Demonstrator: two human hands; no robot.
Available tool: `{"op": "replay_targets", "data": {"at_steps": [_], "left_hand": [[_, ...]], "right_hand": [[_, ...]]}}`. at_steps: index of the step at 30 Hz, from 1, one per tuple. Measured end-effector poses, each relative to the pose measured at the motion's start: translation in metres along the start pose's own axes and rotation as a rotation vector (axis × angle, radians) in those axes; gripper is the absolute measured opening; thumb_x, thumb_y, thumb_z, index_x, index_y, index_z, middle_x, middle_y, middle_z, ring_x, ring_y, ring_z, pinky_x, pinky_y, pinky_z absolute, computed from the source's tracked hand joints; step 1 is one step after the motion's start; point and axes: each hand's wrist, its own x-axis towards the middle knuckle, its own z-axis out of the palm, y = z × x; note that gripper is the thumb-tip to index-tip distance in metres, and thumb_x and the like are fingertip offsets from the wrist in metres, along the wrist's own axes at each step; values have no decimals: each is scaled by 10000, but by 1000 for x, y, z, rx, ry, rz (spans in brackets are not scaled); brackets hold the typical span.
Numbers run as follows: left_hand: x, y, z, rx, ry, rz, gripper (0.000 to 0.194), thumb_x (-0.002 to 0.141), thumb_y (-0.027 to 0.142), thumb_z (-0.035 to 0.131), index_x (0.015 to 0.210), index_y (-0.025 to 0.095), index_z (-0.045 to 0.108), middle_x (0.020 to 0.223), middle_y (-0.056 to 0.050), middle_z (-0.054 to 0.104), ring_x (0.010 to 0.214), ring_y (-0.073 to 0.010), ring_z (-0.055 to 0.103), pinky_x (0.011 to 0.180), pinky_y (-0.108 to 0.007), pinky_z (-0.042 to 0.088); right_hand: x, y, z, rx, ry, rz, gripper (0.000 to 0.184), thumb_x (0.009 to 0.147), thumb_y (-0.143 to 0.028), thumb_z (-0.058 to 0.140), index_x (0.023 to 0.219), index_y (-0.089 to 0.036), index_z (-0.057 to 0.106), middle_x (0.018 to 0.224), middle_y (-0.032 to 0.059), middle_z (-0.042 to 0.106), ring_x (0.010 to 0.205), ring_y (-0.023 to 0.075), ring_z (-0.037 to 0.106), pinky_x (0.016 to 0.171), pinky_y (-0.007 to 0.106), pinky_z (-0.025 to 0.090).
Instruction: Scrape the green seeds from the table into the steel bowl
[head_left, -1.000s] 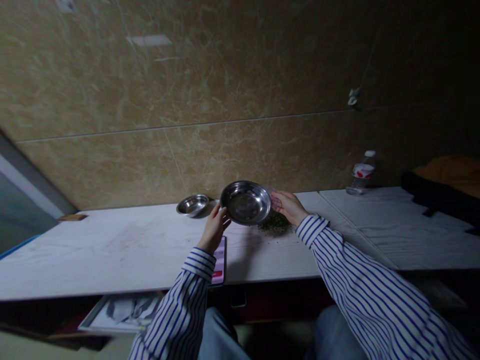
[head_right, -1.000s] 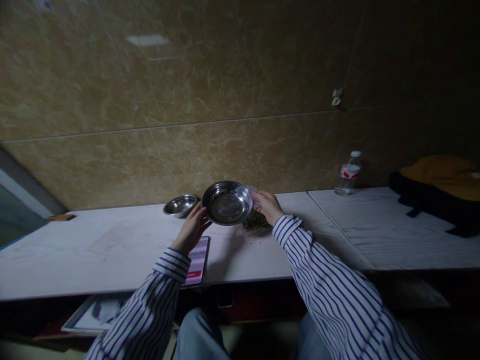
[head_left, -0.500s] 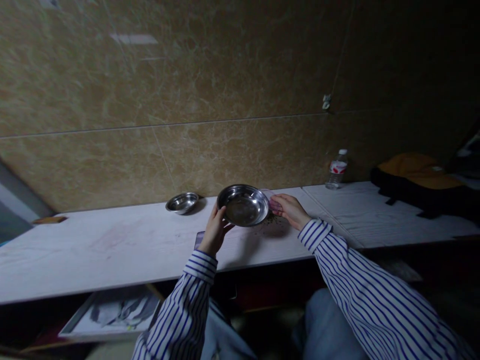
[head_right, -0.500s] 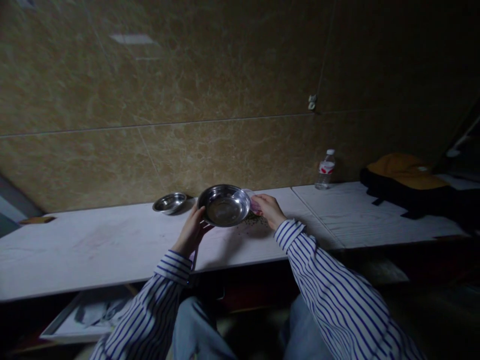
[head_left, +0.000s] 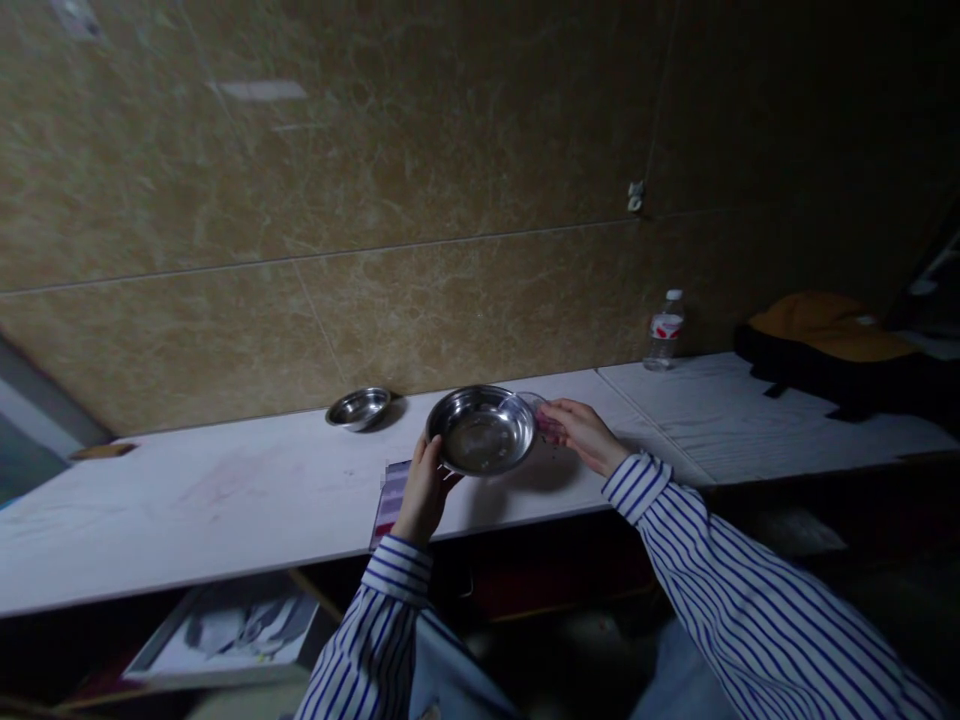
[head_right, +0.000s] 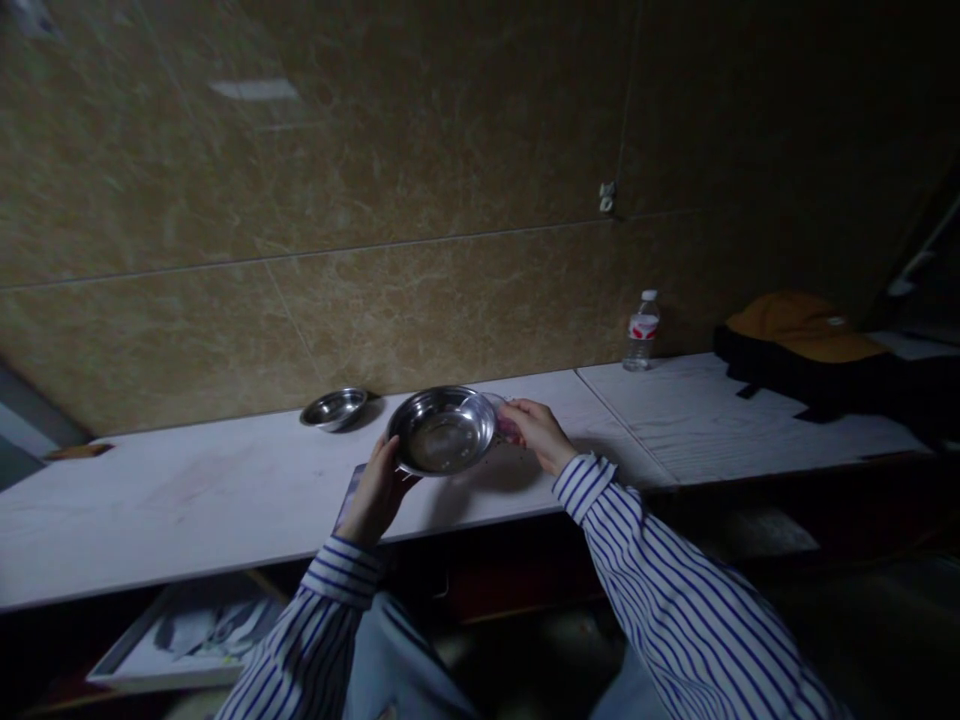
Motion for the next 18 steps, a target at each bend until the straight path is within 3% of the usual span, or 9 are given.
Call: {"op": "replay_targets", "data": {"at_steps": [5, 8, 13, 18], "left_hand": [[9, -6, 11, 52, 50, -21, 475, 865, 344, 599, 1336, 306, 560, 1335, -84, 609, 1068, -215, 615, 685, -247, 510], [20, -10, 16, 85, 108, -60, 436, 850, 320, 609, 1284, 283, 607, 1295, -78, 640, 1076, -210, 610, 660, -212, 484], [38, -17, 20, 138, 194, -131, 491, 806, 339, 647, 1293, 280, 613, 1249, -80, 664, 1001, -228, 631, 635, -249, 499], [39, -21, 21, 137, 218, -153, 486, 820, 343, 628, 1302, 289, 615, 1229, -75, 686, 1042, -245, 637, 700, -282, 524]], "right_hand": [[11, 3, -17, 0, -30, -8, 197, 706, -361, 809, 743, -194, 710, 787, 26, 716, 733, 148, 645, 575, 230, 457], [28, 9, -30, -21, -79, -14, 248, 681, -417, 820, 759, -203, 721, 821, 31, 716, 759, 161, 653, 580, 239, 470], [57, 16, -46, -91, -148, 12, 273, 689, -466, 798, 773, -212, 744, 806, 28, 715, 760, 168, 647, 587, 247, 468], [68, 15, -57, -114, -169, 65, 303, 683, -491, 789, 802, -214, 767, 871, 55, 739, 804, 181, 654, 609, 257, 464]]}}
